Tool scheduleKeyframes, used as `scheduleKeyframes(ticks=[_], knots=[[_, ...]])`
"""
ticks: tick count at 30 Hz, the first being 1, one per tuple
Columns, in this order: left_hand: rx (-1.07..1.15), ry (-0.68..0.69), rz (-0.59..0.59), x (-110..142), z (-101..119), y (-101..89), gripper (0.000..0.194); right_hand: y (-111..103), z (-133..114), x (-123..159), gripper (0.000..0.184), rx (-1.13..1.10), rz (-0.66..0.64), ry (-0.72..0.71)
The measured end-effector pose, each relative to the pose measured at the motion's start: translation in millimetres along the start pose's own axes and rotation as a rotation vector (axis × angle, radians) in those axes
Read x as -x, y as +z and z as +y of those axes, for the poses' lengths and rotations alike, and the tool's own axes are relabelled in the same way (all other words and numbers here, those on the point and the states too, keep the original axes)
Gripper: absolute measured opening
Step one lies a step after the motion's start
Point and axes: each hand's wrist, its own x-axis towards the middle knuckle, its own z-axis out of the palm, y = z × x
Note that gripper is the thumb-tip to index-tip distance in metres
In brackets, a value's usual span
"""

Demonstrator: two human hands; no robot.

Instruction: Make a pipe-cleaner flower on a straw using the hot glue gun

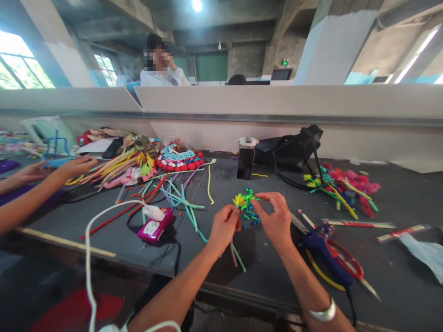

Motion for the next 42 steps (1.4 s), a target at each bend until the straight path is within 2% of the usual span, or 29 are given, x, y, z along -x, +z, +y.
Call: scheduleKeyframes(ticks=[4,8,15,22,28,36,42], knots=[[0.321,-0.166,-0.055,0,5,-1.2,0.021,-2,-2,-1,0.007,-0.035,0.05,0.012],[0.455,-0.2,-0.106,1,12,-4.7,0.024,0,-3,0,0.01,-0.052,0.017,0.029],[0.523,-0.196,-0.111,0,10,-7.9,0.031,1,5,1,0.016,-0.019,-0.019,0.122],[0.558,-0.22,-0.089,-5,4,-12.8,0.034,3,36,4,0.022,0.006,-0.024,0.331],[0.639,-0.247,-0.083,-9,1,-14.8,0.035,2,60,0,0.027,0.205,-0.122,0.42],[0.72,-0.255,-0.075,-11,1,-17.6,0.034,36,81,-26,0.022,0.357,-0.329,0.378],[0.724,-0.251,-0.056,-11,1,-22.7,0.036,53,83,-17,0.017,0.407,-0.382,0.335]])
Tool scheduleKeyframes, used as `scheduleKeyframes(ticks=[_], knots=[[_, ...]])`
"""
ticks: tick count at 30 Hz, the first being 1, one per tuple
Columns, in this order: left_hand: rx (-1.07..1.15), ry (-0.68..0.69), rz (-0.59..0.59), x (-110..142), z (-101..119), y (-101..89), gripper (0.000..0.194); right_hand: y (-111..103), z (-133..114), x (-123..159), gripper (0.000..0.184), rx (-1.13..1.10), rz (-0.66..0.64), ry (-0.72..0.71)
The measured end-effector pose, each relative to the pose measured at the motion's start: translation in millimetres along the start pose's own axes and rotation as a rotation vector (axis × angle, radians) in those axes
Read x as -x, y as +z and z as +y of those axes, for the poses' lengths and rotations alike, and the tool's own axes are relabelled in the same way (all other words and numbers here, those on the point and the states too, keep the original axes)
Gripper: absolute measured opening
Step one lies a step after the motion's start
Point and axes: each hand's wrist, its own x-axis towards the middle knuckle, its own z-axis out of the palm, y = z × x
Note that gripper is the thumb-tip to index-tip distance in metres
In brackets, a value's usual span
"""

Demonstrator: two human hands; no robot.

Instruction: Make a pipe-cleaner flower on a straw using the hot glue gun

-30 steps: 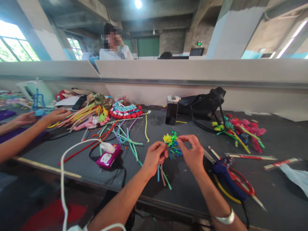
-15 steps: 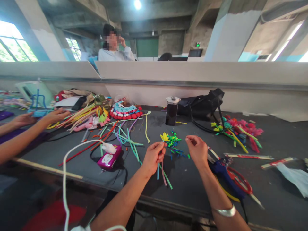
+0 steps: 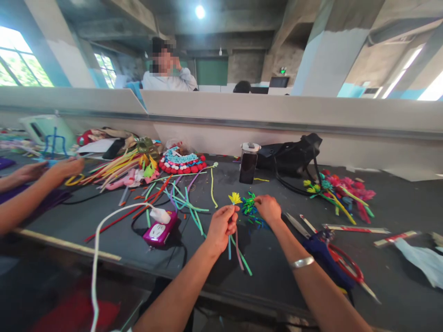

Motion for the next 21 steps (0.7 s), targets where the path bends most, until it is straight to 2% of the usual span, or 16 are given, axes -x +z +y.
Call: scheduleKeyframes(ticks=[3,7,15,21], knots=[[-0.003,-0.001,-0.001,1,0,-1.0,0.036,-1,0,3,0.016,-0.008,0.011,-0.007],[-0.002,-0.006,-0.005,2,-1,0.5,0.036,-13,-1,4,0.017,-0.077,0.027,-0.012],[-0.011,-0.034,0.001,2,-4,8.1,0.038,-27,-8,25,0.019,-0.332,0.062,0.036],[-0.079,0.021,0.016,2,-7,9.3,0.036,-37,-12,42,0.022,-0.505,0.104,0.092]])
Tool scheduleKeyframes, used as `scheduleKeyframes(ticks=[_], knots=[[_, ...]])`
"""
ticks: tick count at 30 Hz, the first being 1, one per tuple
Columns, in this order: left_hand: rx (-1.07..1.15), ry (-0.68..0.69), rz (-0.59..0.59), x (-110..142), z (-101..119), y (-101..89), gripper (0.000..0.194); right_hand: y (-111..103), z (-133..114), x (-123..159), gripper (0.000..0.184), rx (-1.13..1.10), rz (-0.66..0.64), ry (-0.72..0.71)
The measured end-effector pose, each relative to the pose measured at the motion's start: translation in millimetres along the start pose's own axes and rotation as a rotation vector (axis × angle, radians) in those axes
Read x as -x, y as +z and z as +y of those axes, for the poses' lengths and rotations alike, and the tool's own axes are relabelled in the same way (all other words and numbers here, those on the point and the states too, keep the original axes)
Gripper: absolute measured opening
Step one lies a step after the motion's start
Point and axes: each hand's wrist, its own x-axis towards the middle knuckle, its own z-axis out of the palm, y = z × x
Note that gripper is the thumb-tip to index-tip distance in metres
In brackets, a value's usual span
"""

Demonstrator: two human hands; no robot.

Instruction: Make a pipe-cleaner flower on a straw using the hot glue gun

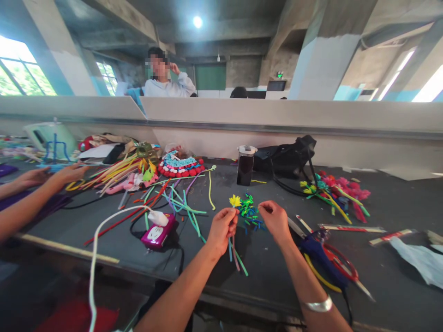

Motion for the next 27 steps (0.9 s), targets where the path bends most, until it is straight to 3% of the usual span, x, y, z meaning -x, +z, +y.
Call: scheduleKeyframes(ticks=[14,19,27], knots=[[-0.05,-0.032,-0.008,-2,-7,6.7,0.032,1,-30,34,0.021,-0.301,-0.21,0.075],[-0.125,-0.055,-0.003,1,-11,10.4,0.032,0,-32,38,0.019,-0.229,-0.209,-0.011],[-0.259,0.02,0.087,2,-11,11.0,0.021,2,-34,42,0.018,-0.171,-0.263,-0.095]])
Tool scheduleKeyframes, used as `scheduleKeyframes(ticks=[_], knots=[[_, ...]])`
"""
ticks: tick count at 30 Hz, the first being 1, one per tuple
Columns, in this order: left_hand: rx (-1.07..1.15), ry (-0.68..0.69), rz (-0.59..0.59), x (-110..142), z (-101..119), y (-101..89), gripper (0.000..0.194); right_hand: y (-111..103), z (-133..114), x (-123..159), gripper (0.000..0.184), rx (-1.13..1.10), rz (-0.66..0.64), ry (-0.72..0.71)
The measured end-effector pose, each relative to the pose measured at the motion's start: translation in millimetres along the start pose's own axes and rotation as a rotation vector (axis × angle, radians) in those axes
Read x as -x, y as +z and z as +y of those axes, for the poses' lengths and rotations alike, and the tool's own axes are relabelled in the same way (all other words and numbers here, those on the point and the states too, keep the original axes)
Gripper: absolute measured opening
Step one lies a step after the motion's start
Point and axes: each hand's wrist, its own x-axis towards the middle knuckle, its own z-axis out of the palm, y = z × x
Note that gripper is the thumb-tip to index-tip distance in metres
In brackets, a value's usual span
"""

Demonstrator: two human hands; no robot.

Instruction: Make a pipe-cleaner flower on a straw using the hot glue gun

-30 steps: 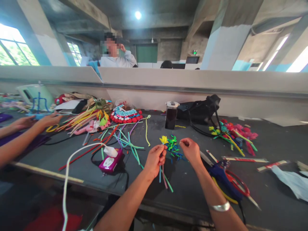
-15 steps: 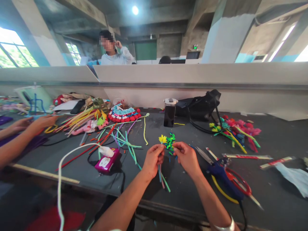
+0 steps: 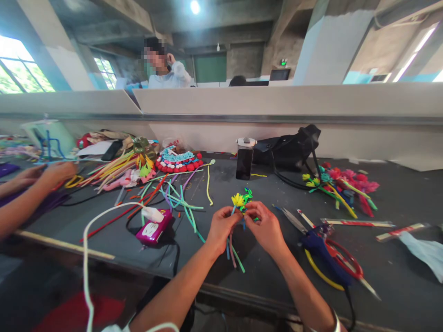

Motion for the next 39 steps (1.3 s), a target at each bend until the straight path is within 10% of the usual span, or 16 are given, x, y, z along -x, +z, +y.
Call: scheduleKeyframes(ticks=[14,20,32,39], knots=[[-0.104,0.12,0.067,0,3,-3.4,0.005,-6,-4,2,0.026,0.071,-0.083,-0.067],[-0.008,0.069,0.106,-3,10,-9.5,0.012,-23,15,-2,0.022,0.354,0.07,-0.052],[0.02,-0.013,0.059,4,1,2.5,0.009,-7,6,3,0.019,0.201,-0.138,-0.082],[0.092,0.024,0.115,-2,10,-7.8,0.014,-26,21,-2,0.034,0.379,0.122,-0.029]])
